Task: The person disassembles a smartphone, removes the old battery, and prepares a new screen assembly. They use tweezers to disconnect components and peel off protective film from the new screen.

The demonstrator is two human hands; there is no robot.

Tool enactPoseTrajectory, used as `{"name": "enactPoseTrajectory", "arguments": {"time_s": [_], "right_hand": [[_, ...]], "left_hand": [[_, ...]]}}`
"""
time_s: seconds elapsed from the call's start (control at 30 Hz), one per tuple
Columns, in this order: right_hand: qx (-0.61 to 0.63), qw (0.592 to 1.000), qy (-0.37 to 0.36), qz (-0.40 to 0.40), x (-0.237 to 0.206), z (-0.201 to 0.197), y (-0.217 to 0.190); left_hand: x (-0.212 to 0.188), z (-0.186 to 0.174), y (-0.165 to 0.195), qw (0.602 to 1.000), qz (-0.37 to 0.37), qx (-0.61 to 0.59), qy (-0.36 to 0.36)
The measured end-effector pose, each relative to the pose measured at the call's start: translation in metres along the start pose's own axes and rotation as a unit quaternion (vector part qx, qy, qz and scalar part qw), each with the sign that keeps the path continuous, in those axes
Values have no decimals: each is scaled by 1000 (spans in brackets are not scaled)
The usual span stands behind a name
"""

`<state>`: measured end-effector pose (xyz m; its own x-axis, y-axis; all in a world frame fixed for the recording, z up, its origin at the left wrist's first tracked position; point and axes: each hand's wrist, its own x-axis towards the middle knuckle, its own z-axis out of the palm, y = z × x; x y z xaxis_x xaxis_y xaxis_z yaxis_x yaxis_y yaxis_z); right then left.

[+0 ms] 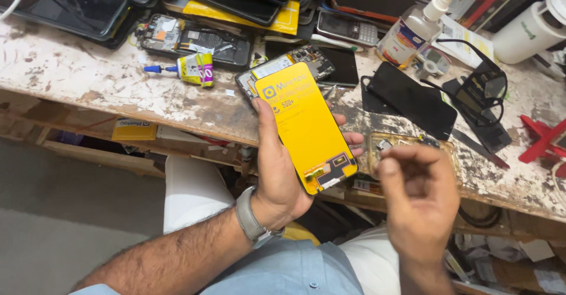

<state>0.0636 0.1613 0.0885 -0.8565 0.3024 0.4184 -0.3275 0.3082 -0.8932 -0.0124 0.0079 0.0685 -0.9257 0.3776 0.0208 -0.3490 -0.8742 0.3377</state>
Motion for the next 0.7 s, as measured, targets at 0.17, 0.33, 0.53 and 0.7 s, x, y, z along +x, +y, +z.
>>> {"name": "enactPoseTrajectory", "arguments": {"time_s": [0.17, 0.33, 0.53, 0.7], "right_hand": [[63, 997, -47, -12, -24, 21, 10], [16, 999, -36, -12, -30, 28, 16], [0, 1000, -6, -30, -33, 33, 22], [-3, 998, 5, -56, -35, 32, 23]], "left_hand": [[4, 3, 1, 999, 43, -10, 6], [1, 10, -1, 998, 61, -30, 11], [-8, 17, -8, 995, 95, -22, -12], [-11, 16, -19, 992, 105, -57, -31]]}}
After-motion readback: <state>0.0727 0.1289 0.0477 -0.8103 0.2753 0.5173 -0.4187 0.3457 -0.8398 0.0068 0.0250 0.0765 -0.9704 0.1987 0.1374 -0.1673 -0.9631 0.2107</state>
